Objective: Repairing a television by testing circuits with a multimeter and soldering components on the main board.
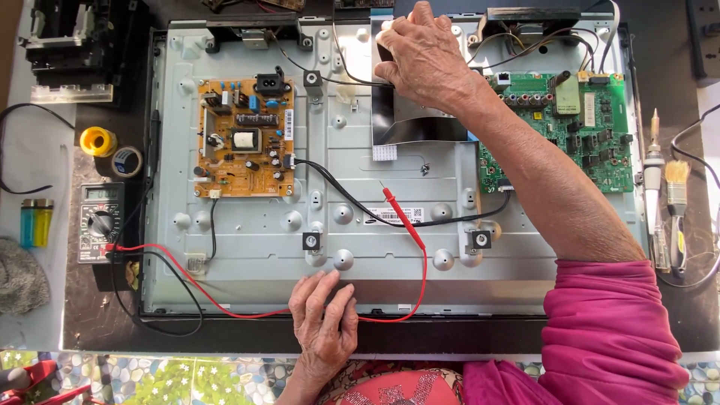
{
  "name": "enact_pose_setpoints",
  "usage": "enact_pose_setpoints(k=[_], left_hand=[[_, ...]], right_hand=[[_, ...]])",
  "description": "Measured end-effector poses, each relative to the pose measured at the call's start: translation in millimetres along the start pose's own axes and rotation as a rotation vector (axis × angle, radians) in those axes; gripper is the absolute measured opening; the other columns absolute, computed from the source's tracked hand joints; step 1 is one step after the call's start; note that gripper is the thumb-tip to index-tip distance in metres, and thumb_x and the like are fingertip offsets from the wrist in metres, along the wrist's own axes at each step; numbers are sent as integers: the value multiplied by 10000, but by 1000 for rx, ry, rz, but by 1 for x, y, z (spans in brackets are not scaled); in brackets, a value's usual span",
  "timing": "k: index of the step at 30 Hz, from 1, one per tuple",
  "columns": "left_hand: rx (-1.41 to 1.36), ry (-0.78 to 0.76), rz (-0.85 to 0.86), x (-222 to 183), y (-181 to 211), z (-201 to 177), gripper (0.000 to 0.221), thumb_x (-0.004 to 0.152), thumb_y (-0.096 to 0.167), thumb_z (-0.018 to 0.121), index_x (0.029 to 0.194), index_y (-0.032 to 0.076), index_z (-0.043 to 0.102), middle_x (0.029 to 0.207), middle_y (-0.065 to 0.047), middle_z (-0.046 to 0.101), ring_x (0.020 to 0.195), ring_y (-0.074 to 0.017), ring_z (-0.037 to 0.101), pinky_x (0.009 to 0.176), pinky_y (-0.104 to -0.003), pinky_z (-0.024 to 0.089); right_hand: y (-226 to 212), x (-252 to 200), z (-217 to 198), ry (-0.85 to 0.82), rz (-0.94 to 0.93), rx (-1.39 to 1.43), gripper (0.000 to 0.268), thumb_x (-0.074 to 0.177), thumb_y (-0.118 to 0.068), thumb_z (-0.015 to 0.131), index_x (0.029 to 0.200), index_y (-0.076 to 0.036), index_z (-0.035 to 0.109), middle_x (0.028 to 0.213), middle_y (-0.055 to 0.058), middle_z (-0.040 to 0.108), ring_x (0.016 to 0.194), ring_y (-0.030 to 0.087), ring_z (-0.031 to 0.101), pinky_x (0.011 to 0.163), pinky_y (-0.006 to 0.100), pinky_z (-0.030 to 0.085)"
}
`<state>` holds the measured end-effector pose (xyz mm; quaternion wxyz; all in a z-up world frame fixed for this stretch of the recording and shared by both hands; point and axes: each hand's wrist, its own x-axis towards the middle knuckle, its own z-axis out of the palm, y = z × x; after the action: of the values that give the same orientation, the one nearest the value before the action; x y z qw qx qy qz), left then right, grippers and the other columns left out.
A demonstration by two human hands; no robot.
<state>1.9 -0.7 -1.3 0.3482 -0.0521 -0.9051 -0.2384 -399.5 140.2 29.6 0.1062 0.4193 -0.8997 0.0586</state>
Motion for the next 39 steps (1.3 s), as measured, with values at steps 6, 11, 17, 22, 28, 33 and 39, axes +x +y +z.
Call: enact_pose_setpoints(k=[6,11,17,22,28,33,39], left_hand=[[-14,-6,-7,3,-1,-3,158,1013,136,583,1074,67,711,1281,-145,640,1160,-343,629,1042,-518,503],[-48,-34,-11,1,-2,-5,147,1006,124,601,1081,59,708,1288,-142,630,1174,-341,613,1055,-512,491],[-45,-40,-21,0,-2,-5,152,1010,139,611,1104,72,711,1313,-133,624,1193,-330,599,1068,-518,471],[-71,-26,-16,2,-3,-5,173,1023,148,578,1088,59,711,1294,-141,633,1192,-325,601,1039,-518,487],[-82,-9,-16,5,-2,-7,203,1041,161,535,1075,58,708,1288,-149,634,1178,-334,609,1015,-528,500],[-102,-15,-28,4,-4,-9,171,1031,143,559,1084,66,702,1307,-134,623,1173,-327,597,1018,-517,489],[-105,-9,-27,3,-5,-8,133,1018,122,586,1075,75,698,1306,-117,623,1175,-309,599,1036,-502,472]], right_hand=[[0,21,-1,25,12,5,266,969,-360,744,1000,-99,782,956,84,677,1026,330,538,743,484,488],[-1,19,-20,-140,59,-30,349,1052,-406,647,1171,-111,790,1058,126,715,972,330,633,814,488,517],[-29,-35,-88,92,-199,123,325,1047,-193,755,1271,30,676,1309,190,663,1129,373,602,901,513,440],[-53,-123,-111,538,-505,-160,264,1010,67,842,1253,10,755,1251,127,663,988,266,564,747,323,507],[-68,-234,-140,446,-457,-75,170,1002,-8,641,1096,69,761,1072,226,752,832,353,741,714,469,577],[-89,-283,-142,140,319,366,202,1082,45,521,881,60,518,822,183,567,704,309,521,764,446,465],[-39,-312,-75,553,-132,191,238,958,360,486,836,164,425,768,248,417,591,328,390,528,463,317]])
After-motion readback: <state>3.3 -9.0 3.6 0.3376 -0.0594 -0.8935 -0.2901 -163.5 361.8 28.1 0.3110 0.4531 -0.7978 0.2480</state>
